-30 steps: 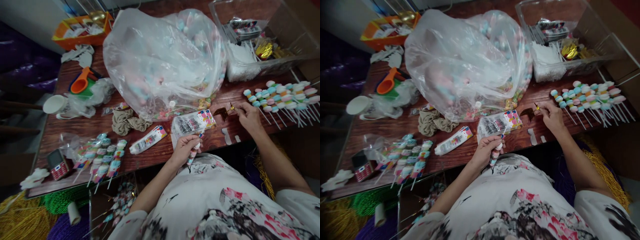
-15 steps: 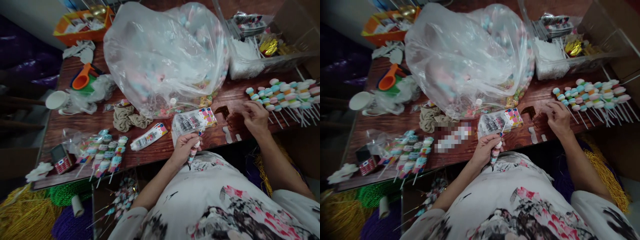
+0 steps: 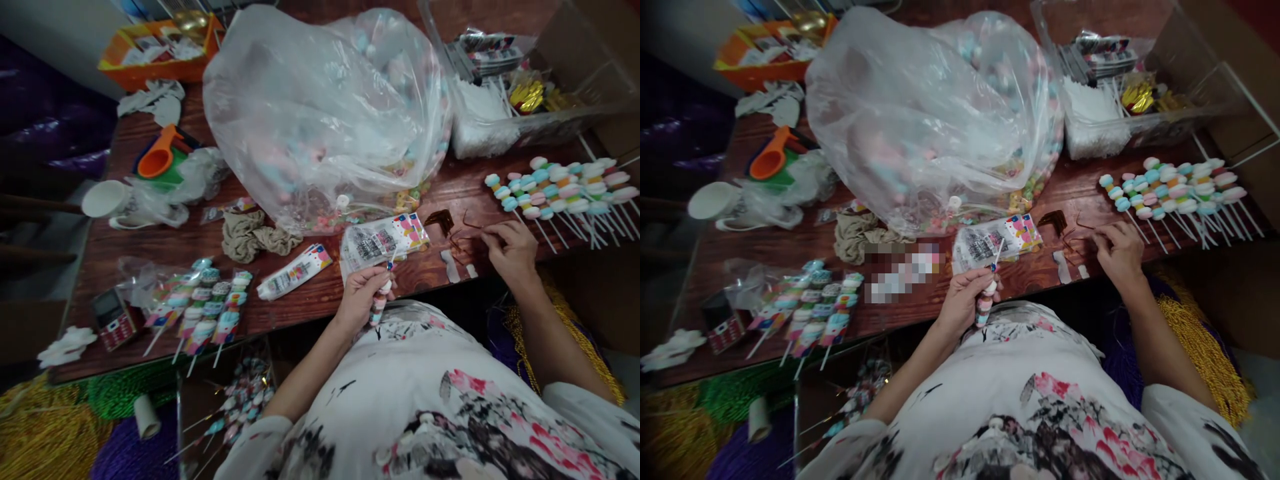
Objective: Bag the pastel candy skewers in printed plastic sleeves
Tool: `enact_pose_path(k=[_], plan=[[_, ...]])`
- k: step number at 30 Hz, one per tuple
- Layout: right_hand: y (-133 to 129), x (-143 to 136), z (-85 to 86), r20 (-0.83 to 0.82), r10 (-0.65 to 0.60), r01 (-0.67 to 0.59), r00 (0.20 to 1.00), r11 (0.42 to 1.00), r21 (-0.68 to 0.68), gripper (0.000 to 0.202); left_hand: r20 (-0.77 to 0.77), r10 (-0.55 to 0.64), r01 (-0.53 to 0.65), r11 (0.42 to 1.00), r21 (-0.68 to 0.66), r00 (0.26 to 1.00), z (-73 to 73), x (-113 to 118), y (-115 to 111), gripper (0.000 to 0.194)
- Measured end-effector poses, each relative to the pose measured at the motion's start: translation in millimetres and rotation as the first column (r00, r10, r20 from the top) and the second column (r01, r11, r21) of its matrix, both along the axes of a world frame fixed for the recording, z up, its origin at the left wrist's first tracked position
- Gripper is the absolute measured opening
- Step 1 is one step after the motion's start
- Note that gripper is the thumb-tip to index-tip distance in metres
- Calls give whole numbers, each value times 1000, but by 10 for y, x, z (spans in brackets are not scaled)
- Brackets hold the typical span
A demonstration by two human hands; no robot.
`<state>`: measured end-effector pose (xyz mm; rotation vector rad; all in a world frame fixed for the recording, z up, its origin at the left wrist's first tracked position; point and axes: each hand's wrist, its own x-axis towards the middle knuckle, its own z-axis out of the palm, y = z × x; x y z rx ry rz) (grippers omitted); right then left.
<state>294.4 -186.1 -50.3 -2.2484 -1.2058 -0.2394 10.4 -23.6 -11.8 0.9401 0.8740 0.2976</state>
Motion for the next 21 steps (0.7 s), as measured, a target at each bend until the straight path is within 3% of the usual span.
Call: enact_pose_path(k=[6, 8, 10, 13, 16, 19, 21], plan=[[404, 281, -126, 132, 110, -75, 985, 966, -248, 15, -37, -40, 42, 997, 58, 999, 79, -28, -41, 35], [455, 314, -107, 125, 157, -119, 980, 955, -270, 13, -46, -14, 17, 998, 68, 999, 105, -31, -52, 40], [443, 259, -9, 81, 194, -173, 978, 962, -210, 11, -33, 10, -8, 998, 65, 999, 104, -30, -62, 44], [368, -72, 275, -59, 263, -262, 963, 965, 22, 10, -22, 14, -13, 999, 48, 1000, 52, 2, -72, 45], [355, -662, 545, -202, 341, -292, 918, 926, 240, 11, 19, 6, -7, 998, 55, 1000, -16, 86, -83, 41], [480, -1219, 568, -259, 536, -462, 803, 836, 298, 18, 105, -29, 17, 993, 120, 994, -35, 169, -97, 33], [587, -1420, 456, -298, 560, -457, 773, 818, 349, 23, 131, -54, 31, 984, 174, 990, -15, 176, -98, 28]])
